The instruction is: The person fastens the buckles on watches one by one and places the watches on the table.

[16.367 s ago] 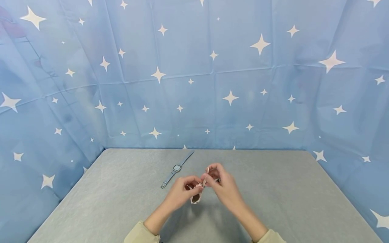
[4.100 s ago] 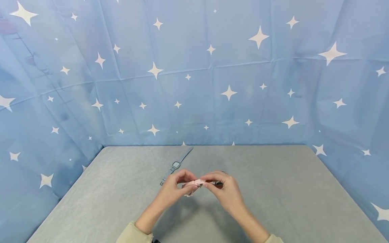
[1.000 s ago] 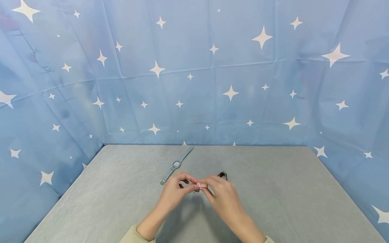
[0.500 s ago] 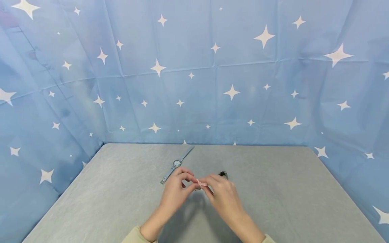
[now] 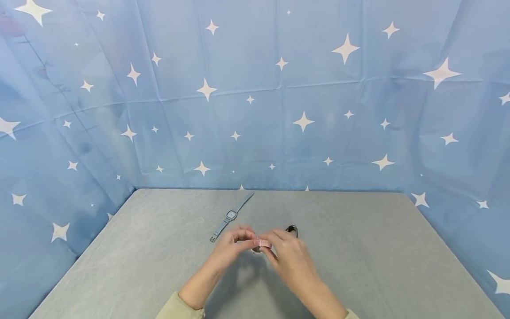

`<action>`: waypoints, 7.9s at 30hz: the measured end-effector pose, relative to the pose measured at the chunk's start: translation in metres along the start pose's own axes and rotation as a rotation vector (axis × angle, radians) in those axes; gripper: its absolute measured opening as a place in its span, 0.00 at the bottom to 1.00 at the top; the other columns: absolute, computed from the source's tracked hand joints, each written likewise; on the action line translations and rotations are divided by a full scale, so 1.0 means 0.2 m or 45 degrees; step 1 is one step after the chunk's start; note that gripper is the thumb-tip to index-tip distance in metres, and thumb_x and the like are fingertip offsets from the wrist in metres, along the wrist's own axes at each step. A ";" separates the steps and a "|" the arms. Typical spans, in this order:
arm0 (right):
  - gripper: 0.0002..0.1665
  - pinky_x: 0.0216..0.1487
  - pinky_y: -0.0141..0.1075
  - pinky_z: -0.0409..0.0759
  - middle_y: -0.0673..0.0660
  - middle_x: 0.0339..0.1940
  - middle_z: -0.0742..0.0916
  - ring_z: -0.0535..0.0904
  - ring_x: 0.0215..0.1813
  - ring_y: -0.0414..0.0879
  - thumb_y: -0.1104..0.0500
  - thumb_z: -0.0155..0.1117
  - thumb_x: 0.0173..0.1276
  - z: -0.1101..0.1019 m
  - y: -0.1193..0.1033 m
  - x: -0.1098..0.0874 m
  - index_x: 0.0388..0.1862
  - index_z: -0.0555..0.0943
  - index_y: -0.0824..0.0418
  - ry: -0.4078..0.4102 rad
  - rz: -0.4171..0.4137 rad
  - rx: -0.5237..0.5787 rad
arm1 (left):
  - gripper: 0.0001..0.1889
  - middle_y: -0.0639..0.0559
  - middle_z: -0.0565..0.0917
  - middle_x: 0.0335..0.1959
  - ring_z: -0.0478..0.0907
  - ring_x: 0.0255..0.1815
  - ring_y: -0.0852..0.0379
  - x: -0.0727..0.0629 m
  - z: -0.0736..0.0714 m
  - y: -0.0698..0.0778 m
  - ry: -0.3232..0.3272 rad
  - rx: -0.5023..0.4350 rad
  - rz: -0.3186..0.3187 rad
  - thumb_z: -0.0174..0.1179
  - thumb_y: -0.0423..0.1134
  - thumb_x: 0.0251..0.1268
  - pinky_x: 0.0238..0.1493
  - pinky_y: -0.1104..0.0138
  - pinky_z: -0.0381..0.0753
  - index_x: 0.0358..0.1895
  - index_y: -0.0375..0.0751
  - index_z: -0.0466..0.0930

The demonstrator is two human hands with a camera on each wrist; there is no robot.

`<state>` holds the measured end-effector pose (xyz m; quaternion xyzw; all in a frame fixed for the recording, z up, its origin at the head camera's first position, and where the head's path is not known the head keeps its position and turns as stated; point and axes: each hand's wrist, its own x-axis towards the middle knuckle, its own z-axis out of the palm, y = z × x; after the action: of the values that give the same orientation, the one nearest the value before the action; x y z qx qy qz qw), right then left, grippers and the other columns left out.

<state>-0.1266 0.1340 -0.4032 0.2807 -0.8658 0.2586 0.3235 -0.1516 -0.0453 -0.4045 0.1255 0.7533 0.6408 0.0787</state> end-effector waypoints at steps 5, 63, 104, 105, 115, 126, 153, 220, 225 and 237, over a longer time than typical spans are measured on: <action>0.17 0.30 0.21 0.73 0.41 0.34 0.86 0.77 0.30 0.30 0.62 0.81 0.50 0.00 -0.01 0.01 0.39 0.88 0.50 -0.020 0.005 -0.003 | 0.14 0.49 0.74 0.48 0.68 0.50 0.57 0.00 0.00 0.01 -0.022 -0.003 -0.011 0.60 0.39 0.62 0.49 0.60 0.67 0.34 0.27 0.83; 0.22 0.31 0.16 0.73 0.44 0.39 0.86 0.76 0.31 0.29 0.74 0.73 0.55 -0.02 0.03 0.00 0.44 0.89 0.52 0.012 0.018 0.193 | 0.14 0.30 0.82 0.48 0.80 0.41 0.61 0.02 -0.03 -0.07 -0.150 -0.142 0.060 0.61 0.32 0.66 0.43 0.75 0.78 0.50 0.26 0.77; 0.20 0.27 0.24 0.73 0.47 0.42 0.85 0.71 0.31 0.28 0.75 0.68 0.59 0.00 0.03 -0.02 0.44 0.88 0.55 -0.034 0.010 0.154 | 0.08 0.41 0.86 0.43 0.80 0.42 0.66 0.01 -0.02 -0.08 -0.096 0.113 0.207 0.61 0.37 0.68 0.49 0.68 0.78 0.45 0.37 0.81; 0.20 0.27 0.24 0.73 0.47 0.42 0.85 0.71 0.31 0.28 0.75 0.68 0.59 0.00 0.03 -0.02 0.44 0.88 0.55 -0.033 0.010 0.152 | 0.08 0.41 0.86 0.43 0.80 0.42 0.66 0.01 -0.02 -0.08 -0.091 0.117 0.209 0.61 0.37 0.68 0.48 0.68 0.78 0.45 0.37 0.81; 0.20 0.30 0.18 0.69 0.47 0.41 0.84 0.72 0.31 0.30 0.76 0.68 0.57 0.00 0.04 -0.02 0.41 0.88 0.55 0.001 -0.036 0.132 | 0.07 0.43 0.86 0.43 0.79 0.41 0.66 0.01 -0.02 -0.08 -0.072 0.164 0.218 0.61 0.37 0.68 0.47 0.69 0.78 0.44 0.39 0.82; 0.21 0.29 0.19 0.70 0.47 0.41 0.82 0.72 0.31 0.31 0.78 0.69 0.55 -0.02 0.05 -0.02 0.40 0.89 0.55 -0.011 -0.042 0.134 | 0.07 0.46 0.87 0.43 0.81 0.45 0.60 0.00 -0.01 -0.06 -0.050 0.196 0.202 0.63 0.40 0.68 0.52 0.65 0.77 0.44 0.41 0.84; 0.20 0.31 0.23 0.76 0.44 0.34 0.83 0.75 0.32 0.30 0.76 0.71 0.55 -0.02 0.04 -0.01 0.36 0.83 0.53 -0.075 0.042 0.122 | 0.04 0.45 0.88 0.38 0.85 0.39 0.61 0.02 0.01 -0.06 0.017 0.228 0.220 0.68 0.35 0.63 0.40 0.70 0.82 0.39 0.40 0.86; 0.38 0.51 0.39 0.86 0.55 0.56 0.85 0.85 0.53 0.50 0.63 0.75 0.60 -0.04 0.10 0.00 0.69 0.73 0.61 -0.281 0.204 0.294 | 0.11 0.44 0.88 0.40 0.86 0.39 0.60 0.08 -0.08 -0.05 -0.053 -0.314 -0.090 0.63 0.36 0.68 0.49 0.56 0.87 0.44 0.29 0.77; 0.36 0.51 0.41 0.85 0.58 0.54 0.85 0.85 0.53 0.53 0.63 0.74 0.61 -0.03 0.10 0.03 0.68 0.73 0.63 -0.281 0.274 0.325 | 0.13 0.36 0.86 0.49 0.86 0.44 0.57 0.09 -0.09 -0.04 -0.080 -0.301 -0.090 0.62 0.35 0.69 0.50 0.59 0.86 0.49 0.28 0.78; 0.32 0.56 0.41 0.83 0.61 0.58 0.83 0.82 0.58 0.57 0.60 0.74 0.62 0.01 0.15 0.09 0.65 0.76 0.64 -0.330 0.542 0.462 | 0.21 0.33 0.79 0.63 0.83 0.58 0.52 0.11 -0.13 -0.04 -0.188 -0.225 -0.069 0.61 0.29 0.66 0.56 0.64 0.83 0.62 0.30 0.74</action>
<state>-0.1580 0.1490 -0.4000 0.1767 -0.8790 0.4330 0.0936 -0.1812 -0.0650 -0.4068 0.1443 0.6891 0.6914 0.1620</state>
